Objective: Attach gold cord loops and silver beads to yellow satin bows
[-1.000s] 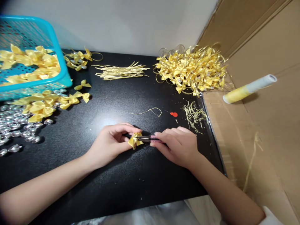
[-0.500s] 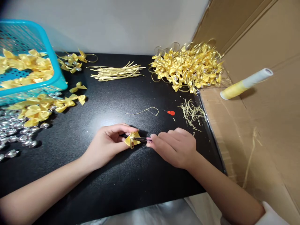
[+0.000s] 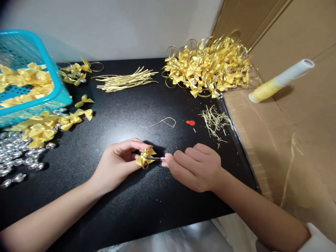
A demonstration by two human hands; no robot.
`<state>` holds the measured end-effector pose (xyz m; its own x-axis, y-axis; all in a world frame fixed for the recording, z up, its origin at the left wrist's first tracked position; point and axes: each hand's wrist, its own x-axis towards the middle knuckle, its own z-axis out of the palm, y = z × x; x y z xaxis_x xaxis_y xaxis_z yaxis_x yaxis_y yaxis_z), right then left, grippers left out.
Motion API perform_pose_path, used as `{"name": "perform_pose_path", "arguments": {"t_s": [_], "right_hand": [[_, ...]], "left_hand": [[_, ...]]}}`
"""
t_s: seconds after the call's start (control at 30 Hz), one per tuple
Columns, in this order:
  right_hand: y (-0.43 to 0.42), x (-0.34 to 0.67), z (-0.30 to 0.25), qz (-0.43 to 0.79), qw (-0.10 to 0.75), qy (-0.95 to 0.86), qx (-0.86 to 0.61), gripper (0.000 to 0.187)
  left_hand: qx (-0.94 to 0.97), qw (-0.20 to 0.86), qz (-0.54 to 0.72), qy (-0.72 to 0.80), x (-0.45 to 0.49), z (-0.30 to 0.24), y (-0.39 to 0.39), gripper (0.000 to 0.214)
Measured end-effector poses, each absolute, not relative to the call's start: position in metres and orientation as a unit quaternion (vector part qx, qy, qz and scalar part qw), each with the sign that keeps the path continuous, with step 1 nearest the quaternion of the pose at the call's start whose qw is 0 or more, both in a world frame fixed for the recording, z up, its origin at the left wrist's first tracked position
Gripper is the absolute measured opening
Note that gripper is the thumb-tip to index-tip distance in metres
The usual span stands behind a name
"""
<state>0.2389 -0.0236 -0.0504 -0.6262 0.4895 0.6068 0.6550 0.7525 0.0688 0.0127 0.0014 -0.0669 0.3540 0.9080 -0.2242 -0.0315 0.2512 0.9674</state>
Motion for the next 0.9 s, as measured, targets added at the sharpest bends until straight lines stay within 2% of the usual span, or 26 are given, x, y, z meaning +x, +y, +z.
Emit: {"name": "perform_pose_path", "arguments": {"t_s": [0.3,0.43,0.63,0.9], "right_hand": [[-0.021,0.24,-0.047,-0.141,0.321,-0.887,-0.301,0.014],[-0.02,0.239,-0.053,-0.068,0.335,-0.862,-0.374,0.014],[-0.022,0.232,-0.053,0.081,0.351,-0.799,-0.482,0.025],[-0.021,0.226,-0.056,0.09,0.37,-0.792,-0.477,0.031]], "left_hand": [[0.503,0.657,0.37,0.423,0.011,-0.068,0.0,0.021],[0.514,0.658,0.378,0.4,0.01,-0.067,0.001,0.023],[0.535,0.671,0.372,0.354,0.008,-0.063,0.003,0.031],[0.467,0.749,0.333,0.332,0.005,-0.068,0.003,0.023]]}}
